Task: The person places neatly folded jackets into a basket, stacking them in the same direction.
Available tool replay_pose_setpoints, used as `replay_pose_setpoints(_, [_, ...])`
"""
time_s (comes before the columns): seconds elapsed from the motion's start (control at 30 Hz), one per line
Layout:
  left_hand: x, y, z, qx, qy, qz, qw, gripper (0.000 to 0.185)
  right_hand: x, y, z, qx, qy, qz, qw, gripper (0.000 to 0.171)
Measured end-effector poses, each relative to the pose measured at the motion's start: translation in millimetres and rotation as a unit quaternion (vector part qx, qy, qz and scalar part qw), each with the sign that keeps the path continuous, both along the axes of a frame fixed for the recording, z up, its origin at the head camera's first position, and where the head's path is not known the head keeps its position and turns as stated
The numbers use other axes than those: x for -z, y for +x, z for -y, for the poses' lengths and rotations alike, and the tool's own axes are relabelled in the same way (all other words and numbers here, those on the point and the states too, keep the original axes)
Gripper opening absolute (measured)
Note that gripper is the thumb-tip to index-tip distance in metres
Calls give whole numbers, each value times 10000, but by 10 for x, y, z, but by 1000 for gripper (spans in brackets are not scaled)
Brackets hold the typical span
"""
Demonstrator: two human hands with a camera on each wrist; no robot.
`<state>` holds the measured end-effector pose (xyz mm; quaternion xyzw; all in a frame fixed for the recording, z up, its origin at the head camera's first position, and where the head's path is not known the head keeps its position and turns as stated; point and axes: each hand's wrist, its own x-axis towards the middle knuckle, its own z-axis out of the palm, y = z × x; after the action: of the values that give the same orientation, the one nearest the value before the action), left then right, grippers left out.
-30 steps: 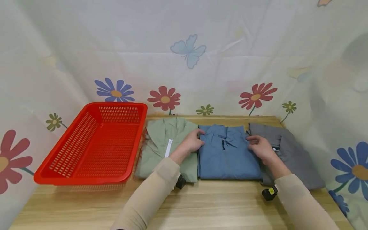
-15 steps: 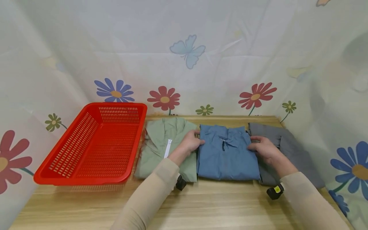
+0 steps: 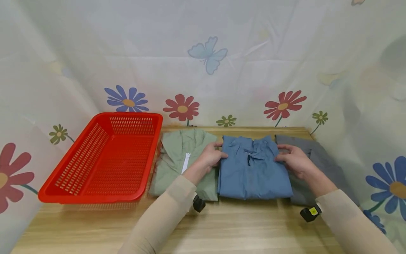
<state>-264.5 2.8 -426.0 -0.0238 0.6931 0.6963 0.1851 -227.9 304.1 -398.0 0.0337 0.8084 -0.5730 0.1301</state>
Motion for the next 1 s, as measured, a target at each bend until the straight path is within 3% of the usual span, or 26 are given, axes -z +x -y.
replay_pose_setpoints(0.2, [-113, 76, 109, -134, 158, 101, 9997, 62, -104, 60, 84, -54, -133, 7, 9999, 74])
replay_pose_setpoints(0.5, [-221, 137, 345, -122, -5, 115, 9999, 66, -255, 97, 273, -138, -127, 5, 9998, 77])
replay_pose_setpoints(0.7, [-360, 172, 512, -238, -78, 25, 9997, 63, -360, 100, 443, -332, -573, -41, 9978, 77])
replay_pose_setpoints(1.0, [-496, 316, 770, -193, -102, 43, 9998, 64, -431, 124, 737, -196, -665, -46, 9976, 72])
